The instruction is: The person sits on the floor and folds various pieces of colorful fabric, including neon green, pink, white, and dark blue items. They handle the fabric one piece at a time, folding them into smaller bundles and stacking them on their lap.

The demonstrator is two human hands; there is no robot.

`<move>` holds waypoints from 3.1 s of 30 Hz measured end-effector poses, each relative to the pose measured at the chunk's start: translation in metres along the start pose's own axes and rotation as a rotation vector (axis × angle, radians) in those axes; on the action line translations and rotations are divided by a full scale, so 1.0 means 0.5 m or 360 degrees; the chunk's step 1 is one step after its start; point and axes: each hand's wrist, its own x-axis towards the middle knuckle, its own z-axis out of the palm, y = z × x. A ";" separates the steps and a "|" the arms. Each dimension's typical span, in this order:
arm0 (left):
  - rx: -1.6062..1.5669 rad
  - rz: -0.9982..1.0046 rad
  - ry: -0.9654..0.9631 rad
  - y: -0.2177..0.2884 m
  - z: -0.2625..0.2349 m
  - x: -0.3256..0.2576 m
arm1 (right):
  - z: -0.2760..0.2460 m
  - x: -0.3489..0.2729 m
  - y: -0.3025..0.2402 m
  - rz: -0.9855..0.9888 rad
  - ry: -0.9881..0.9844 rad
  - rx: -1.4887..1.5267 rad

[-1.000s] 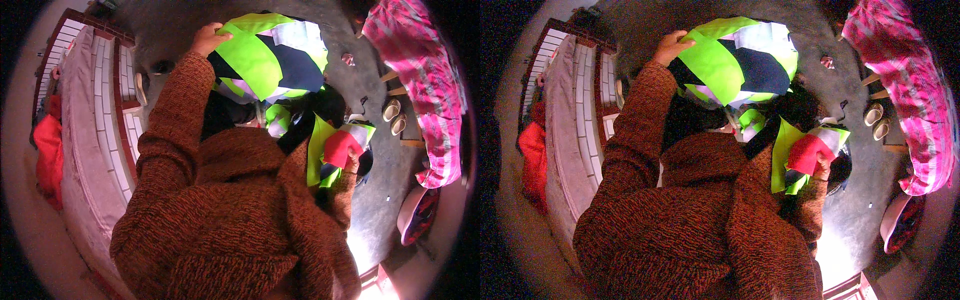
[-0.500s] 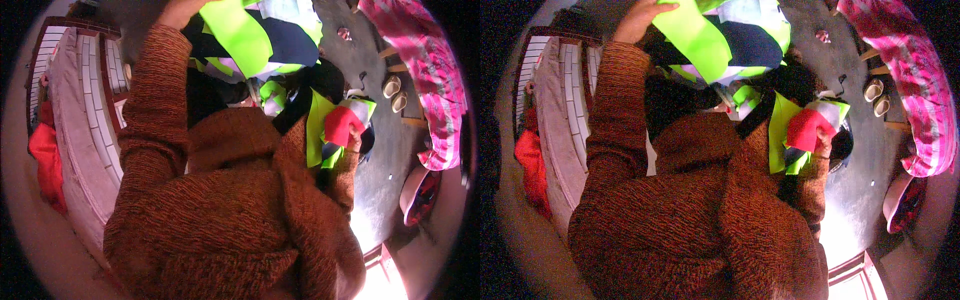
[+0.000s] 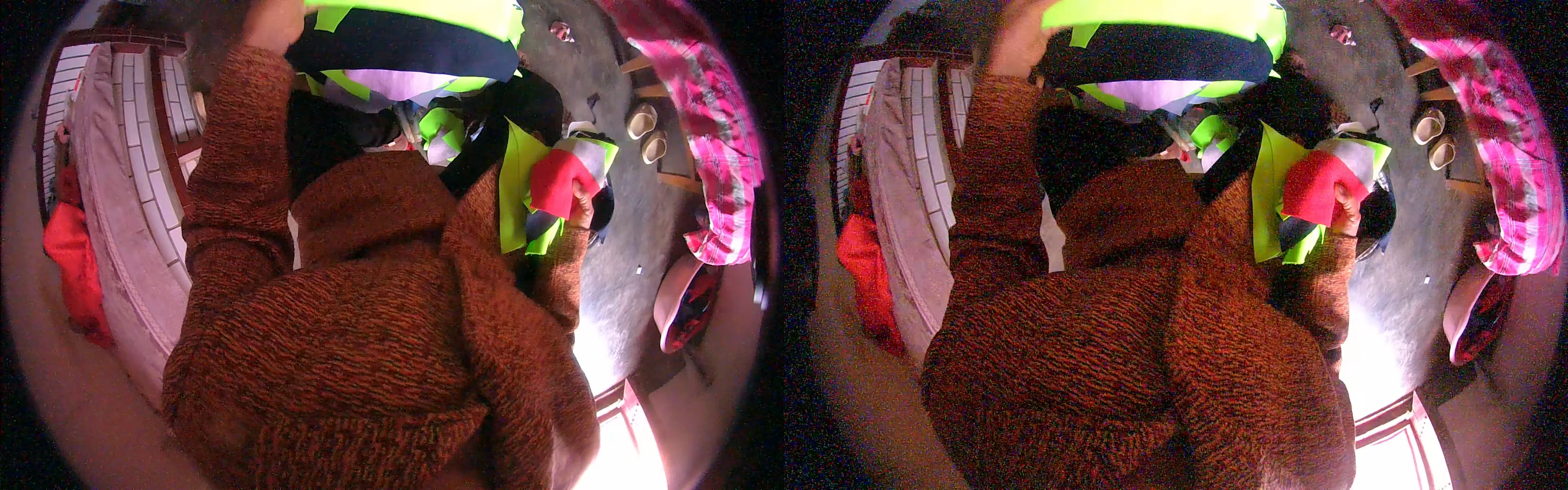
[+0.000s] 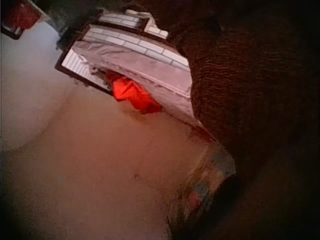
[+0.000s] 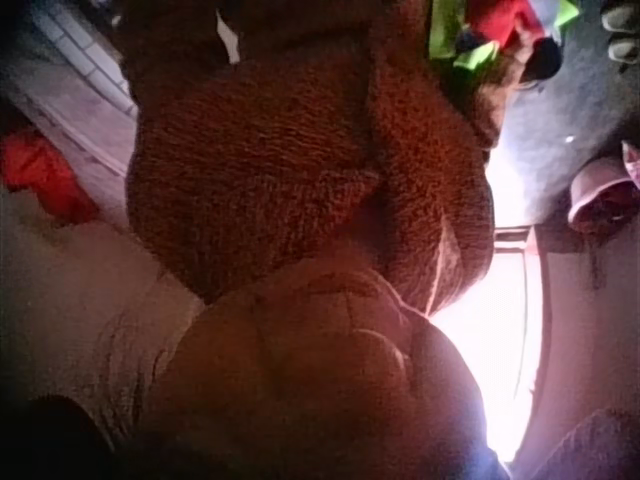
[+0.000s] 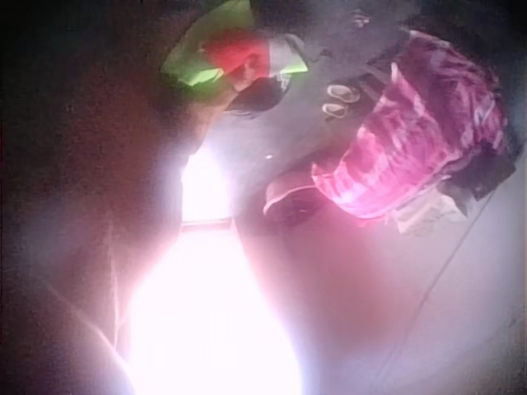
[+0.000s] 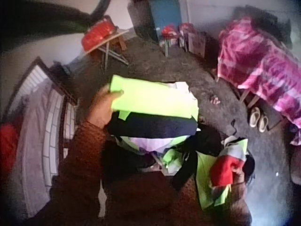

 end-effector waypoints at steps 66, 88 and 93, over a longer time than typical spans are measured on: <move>-0.0120 -0.0005 -0.1312 -0.186 0.446 -0.277 | 0.125 0.003 -0.054 -0.0254 -0.0259 -0.0175; 0.1851 -0.0851 -0.0468 -0.604 0.336 -0.267 | 0.110 0.075 -0.042 -0.0667 -0.0265 -0.1665; 0.1934 -0.0903 -0.0459 -0.620 0.336 -0.261 | 0.097 0.077 -0.033 -0.0544 -0.0274 -0.1778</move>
